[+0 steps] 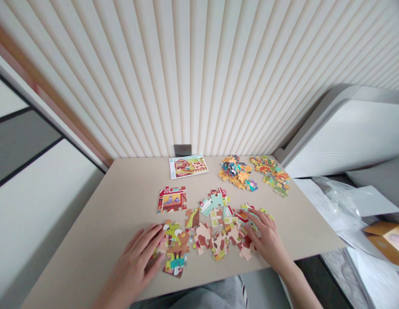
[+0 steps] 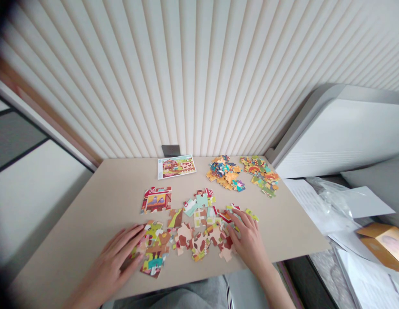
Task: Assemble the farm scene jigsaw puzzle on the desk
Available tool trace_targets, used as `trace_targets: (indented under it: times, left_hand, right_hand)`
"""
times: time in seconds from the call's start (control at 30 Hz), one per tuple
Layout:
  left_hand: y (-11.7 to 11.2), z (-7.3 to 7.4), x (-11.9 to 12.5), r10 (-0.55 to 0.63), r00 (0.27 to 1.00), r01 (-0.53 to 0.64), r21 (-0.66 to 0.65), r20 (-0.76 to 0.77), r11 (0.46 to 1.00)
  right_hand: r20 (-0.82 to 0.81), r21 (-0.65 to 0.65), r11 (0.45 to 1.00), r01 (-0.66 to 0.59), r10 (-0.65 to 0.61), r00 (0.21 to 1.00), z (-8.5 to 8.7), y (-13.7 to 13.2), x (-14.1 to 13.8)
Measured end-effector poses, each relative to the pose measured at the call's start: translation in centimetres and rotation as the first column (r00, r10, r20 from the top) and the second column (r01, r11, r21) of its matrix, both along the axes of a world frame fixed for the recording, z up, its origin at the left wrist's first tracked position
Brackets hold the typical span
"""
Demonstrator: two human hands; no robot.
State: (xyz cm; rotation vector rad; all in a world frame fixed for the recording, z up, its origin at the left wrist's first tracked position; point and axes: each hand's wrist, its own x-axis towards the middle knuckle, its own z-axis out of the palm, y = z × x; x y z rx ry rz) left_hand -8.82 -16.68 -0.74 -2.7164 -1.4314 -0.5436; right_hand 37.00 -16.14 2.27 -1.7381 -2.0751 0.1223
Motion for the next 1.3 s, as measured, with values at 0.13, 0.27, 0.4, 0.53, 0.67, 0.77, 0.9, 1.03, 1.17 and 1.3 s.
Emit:
trace_targets:
  times: [0.13, 0.27, 0.4, 0.53, 0.67, 0.77, 0.9, 1.03, 1.17, 1.3]
  left_hand:
    - [0.0, 0.2, 0.1, -0.011, 1.0, 0.011, 0.003, -0.01, 1.0]
    - [0.0, 0.5, 0.2, -0.004, 1.0, 0.004, 0.019, -0.006, 1.0]
    - [-0.1, 0.6, 0.2, 0.002, 0.999, -0.001, 0.019, -0.033, 1.0]
    - [-0.2, 0.8, 0.3, 0.01, 0.998, -0.01, 0.008, -0.054, 1.0]
    - [-0.2, 1.1, 0.3, 0.012, 0.997, -0.013, -0.009, -0.072, 1.0]
    - [-0.2, 1.2, 0.4, 0.014, 0.997, -0.014, -0.004, -0.072, 1.0]
    - [-0.3, 1.2, 0.5, 0.015, 0.998, -0.016, -0.008, -0.061, 1.0]
    - [-0.2, 1.4, 0.5, 0.018, 0.998, -0.02, -0.027, -0.055, 0.999]
    - [0.2, 2.1, 0.4, 0.007, 0.999, -0.009, -0.042, -0.052, 0.999]
    - [0.8, 3.7, 1.0, -0.008, 1.0, 0.01, -0.062, 0.028, 0.998]
  right_hand:
    - [-0.017, -0.057, 0.982, -0.182, 0.181, 0.983, 2.1, 3.5, -0.8]
    - [0.026, -0.153, 0.921, -0.358, 0.366, 0.93, 3.3, 6.1, -2.0]
    - [0.047, -0.207, 0.886, -0.414, 0.432, 0.901, 3.5, 7.1, -2.2]
    - [0.046, -0.252, 0.868, -0.429, 0.453, 0.89, 3.4, 8.3, -2.0]
    - [0.025, -0.264, 0.855, -0.446, 0.468, 0.883, 3.3, 9.5, -1.7]
    - [-0.005, -0.255, 0.86, -0.441, 0.455, 0.89, 3.3, 9.8, -1.2]
    - [-0.113, -0.223, 0.888, -0.402, 0.386, 0.916, 3.4, 9.6, -0.7]
    - [-0.331, -0.203, 0.919, -0.337, 0.259, 0.907, 2.9, 9.6, -0.2]
    - [-0.538, -0.208, 0.941, -0.268, 0.118, 0.834, 2.5, 9.6, 0.5]
    - [-0.712, -0.284, 0.943, -0.172, -0.087, 0.697, 3.4, 9.2, -0.5]
